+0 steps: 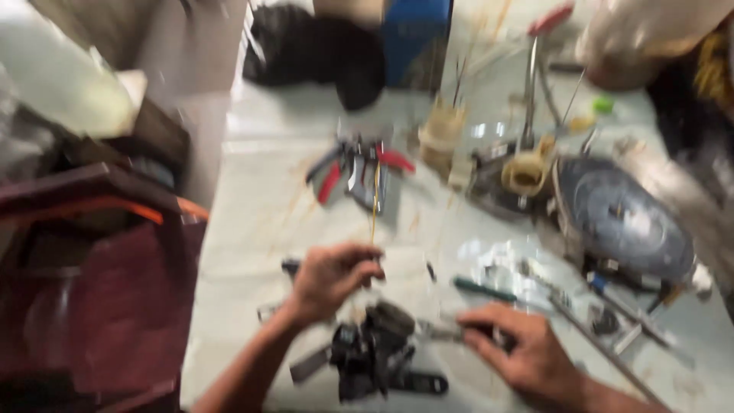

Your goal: Disassembling and inspecting a motorcycle carburetor on a workbench with various tools.

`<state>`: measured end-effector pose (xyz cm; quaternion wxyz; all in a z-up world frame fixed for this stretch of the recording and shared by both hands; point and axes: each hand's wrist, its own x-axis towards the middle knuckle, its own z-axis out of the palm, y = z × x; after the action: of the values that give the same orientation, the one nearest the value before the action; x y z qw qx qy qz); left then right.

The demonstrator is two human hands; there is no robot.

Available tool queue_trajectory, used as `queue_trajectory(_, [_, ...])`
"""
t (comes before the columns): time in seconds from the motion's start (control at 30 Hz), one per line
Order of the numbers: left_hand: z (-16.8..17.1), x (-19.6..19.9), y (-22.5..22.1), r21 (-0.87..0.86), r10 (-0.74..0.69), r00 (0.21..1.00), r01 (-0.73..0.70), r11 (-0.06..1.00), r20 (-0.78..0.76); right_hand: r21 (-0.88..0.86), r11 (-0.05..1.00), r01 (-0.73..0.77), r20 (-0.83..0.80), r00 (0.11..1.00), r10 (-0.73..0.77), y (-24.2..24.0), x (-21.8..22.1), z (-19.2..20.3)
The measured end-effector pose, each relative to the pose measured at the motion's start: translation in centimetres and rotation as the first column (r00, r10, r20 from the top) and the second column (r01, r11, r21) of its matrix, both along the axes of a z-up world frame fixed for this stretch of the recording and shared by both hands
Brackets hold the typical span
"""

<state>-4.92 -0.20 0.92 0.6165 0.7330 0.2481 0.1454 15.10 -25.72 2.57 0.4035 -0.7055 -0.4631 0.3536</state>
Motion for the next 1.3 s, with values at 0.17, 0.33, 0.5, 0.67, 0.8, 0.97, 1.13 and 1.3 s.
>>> queue_trajectory(0.17, [-0.8,-1.1,1.0,-0.148,0.110,0.981,-0.086,0.985,0.159,0.103,0.994,-0.044,0.124,0.992,0.031,-0.1,0.0,0.1])
queue_trajectory(0.33, [-0.6,-1.1,3.0,-0.192,0.226,0.936,-0.177,0.965,0.271,0.202,0.970,-0.133,0.153,0.983,0.103,-1.1,1.1,-1.6])
queue_trajectory(0.5, [-1.9,-1.4,5.2,-0.172,0.289,0.893,-0.243,0.955,0.344,0.115,0.978,-0.177,0.340,0.931,0.128,0.3,-1.5,0.1])
queue_trajectory(0.67, [-1.9,-1.7,6.6,-0.192,0.354,0.872,-0.305,0.933,0.338,0.122,0.956,-0.265,0.499,0.849,0.172,2.1,-5.5,1.4])
queue_trajectory(0.8, [-2.6,-2.0,7.6,-0.287,0.407,0.866,-0.326,0.900,0.292,0.142,0.911,-0.388,0.603,0.764,0.231,4.5,-9.4,2.2])
queue_trajectory(0.97, [-2.9,-2.9,9.2,-0.471,0.473,0.817,-0.291,0.833,0.331,0.134,0.933,-0.334,0.694,0.704,0.152,6.2,-12.2,1.3])
queue_trajectory(1.13, [-3.4,-3.6,10.9,-0.526,0.581,0.760,-0.380,0.761,0.291,0.142,0.959,-0.247,0.642,0.760,0.100,6.9,-12.4,1.3])
queue_trajectory(1.3, [-3.4,-3.6,10.9,-0.501,0.595,0.753,-0.414,0.760,0.281,0.140,0.947,-0.288,0.719,0.687,0.103,7.1,-13.1,2.0])
